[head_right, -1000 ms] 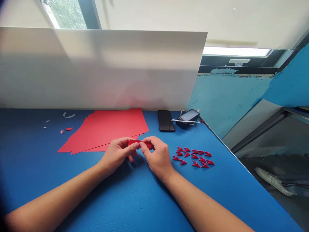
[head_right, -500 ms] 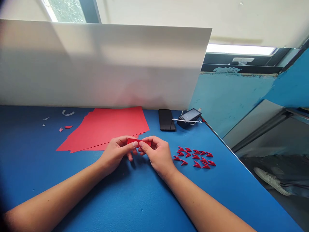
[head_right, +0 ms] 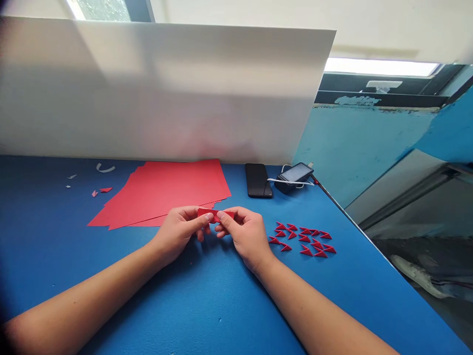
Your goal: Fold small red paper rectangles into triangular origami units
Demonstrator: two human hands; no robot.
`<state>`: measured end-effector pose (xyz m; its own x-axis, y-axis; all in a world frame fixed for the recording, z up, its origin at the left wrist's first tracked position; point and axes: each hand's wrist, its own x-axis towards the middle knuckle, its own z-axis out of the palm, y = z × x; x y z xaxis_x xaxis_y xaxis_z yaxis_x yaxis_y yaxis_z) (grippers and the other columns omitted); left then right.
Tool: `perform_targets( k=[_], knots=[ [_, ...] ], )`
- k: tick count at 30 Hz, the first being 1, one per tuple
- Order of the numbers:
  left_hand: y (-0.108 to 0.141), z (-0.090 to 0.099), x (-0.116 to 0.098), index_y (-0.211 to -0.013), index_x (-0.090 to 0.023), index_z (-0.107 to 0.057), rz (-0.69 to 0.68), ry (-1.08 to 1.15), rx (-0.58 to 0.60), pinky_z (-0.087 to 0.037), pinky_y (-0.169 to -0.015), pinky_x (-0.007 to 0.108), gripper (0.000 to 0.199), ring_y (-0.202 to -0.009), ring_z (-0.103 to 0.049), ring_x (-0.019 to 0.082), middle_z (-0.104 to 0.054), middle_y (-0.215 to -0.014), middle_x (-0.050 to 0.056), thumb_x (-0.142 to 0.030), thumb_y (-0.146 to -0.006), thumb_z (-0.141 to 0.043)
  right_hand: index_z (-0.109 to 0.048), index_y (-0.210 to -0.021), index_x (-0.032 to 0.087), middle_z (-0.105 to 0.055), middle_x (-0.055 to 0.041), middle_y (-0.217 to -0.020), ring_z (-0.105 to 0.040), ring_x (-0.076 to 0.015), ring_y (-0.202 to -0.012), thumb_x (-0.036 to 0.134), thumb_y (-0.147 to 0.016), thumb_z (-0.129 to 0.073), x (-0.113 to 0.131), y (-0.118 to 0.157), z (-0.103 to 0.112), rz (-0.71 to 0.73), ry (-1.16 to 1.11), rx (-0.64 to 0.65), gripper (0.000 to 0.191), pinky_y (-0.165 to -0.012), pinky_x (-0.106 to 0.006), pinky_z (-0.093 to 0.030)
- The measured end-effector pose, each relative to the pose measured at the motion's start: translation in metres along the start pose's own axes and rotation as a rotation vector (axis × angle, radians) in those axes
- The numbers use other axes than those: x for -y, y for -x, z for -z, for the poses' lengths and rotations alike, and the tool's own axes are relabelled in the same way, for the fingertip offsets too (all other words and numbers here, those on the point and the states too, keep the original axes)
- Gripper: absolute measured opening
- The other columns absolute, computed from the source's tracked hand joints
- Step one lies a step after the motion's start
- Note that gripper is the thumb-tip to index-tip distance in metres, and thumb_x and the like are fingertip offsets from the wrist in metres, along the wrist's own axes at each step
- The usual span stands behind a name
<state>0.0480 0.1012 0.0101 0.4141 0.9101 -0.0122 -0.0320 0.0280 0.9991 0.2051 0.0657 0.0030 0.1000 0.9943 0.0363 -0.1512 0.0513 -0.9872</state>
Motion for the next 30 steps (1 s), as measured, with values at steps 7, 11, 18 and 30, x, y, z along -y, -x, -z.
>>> perform_targets(
  k=[7, 11, 18, 30],
  knots=[
    [0.001, 0.0004, -0.0027, -0.092, -0.012, -0.072, 0.01, 0.031, 0.024, -0.045, -0.047, 0.018, 0.026, -0.053, -0.055, 0.008, -0.066, -0.07, 0.003, -0.03, -0.074, -0.072, -0.067, -0.08, 0.012, -0.068, -0.0028, -0.062, -0.062, -0.0121, -0.053, 0.043, -0.073, -0.073, -0.0024, -0.0003, 0.001, -0.013, 0.04, -0.032, 0.032, -0.053, -0.024, -0.051],
    [0.0003, 0.0003, -0.0006, -0.084, -0.012, -0.071, 0.01, 0.003, -0.013, -0.046, -0.046, 0.02, 0.03, -0.056, -0.057, 0.011, -0.065, -0.068, 0.003, -0.041, -0.078, -0.068, -0.067, -0.081, 0.012, -0.068, -0.0029, -0.062, -0.062, -0.0115, -0.052, 0.042, -0.073, -0.073, -0.0017, 0.0001, 0.0022, 0.002, 0.08, -0.042, 0.032, -0.054, -0.025, -0.051],
    [0.0, -0.0001, 0.0007, -0.083, -0.012, -0.072, -0.003, -0.025, -0.034, -0.044, -0.047, 0.02, 0.029, -0.055, -0.055, 0.01, -0.066, -0.068, 0.003, -0.041, -0.078, -0.068, -0.068, -0.084, 0.013, -0.069, -0.0032, -0.067, -0.064, -0.0132, -0.058, 0.039, -0.073, -0.074, -0.0015, 0.0, 0.0007, 0.004, 0.043, -0.025, 0.028, -0.056, -0.026, -0.053],
    [0.0013, -0.0003, -0.002, -0.077, -0.014, -0.072, -0.005, -0.04, -0.024, -0.045, -0.048, 0.018, 0.029, -0.052, -0.054, 0.008, -0.067, -0.069, 0.002, -0.042, -0.079, -0.067, -0.069, -0.085, 0.013, -0.069, -0.0035, -0.066, -0.062, -0.0124, -0.056, 0.041, -0.076, -0.071, -0.0045, -0.0007, 0.0022, -0.007, 0.035, -0.025, 0.03, -0.056, -0.026, -0.052]
  ],
)
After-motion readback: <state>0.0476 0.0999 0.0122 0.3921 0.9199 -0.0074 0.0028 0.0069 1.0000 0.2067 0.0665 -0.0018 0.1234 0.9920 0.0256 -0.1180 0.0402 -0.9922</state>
